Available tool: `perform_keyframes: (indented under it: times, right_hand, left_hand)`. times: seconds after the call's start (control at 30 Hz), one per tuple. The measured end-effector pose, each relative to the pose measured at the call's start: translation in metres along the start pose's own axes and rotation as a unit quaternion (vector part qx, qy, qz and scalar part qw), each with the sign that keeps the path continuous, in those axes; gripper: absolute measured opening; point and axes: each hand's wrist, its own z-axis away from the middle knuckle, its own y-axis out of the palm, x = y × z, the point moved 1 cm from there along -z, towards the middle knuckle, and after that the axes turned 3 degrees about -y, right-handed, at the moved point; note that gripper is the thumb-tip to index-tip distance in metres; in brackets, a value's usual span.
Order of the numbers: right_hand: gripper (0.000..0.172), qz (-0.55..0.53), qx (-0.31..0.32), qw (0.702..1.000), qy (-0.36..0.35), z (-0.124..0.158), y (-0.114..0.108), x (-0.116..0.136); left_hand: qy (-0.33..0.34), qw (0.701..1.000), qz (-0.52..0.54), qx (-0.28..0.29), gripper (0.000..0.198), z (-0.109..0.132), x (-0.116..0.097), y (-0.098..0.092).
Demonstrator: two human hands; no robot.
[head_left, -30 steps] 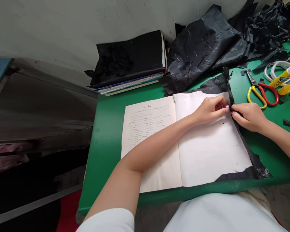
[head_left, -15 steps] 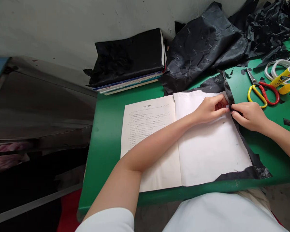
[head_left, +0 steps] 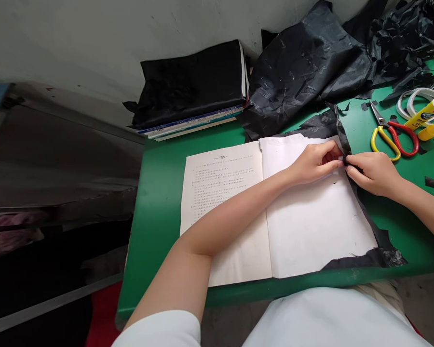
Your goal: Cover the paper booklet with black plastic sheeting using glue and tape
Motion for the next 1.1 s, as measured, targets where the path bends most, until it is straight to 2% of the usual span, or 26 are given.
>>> perform_keyframes:
  times: [0.77, 1.1]
  right_hand:
    - [0.024, 0.011, -0.001, 1.000, -0.019, -0.0002, 0.0001, -0.0006]
    - [0.024, 0.018, 0.002, 1.000, -0.024, 0.0009, -0.0002, -0.0003]
  left_hand:
    - [0.014, 1.000, -0.015, -0.003, 0.019, -0.0001, 0.0002, -0.0001]
    - [0.018, 1.000, -0.016, -0.002, 0.020, 0.0001, -0.0001, 0.0002]
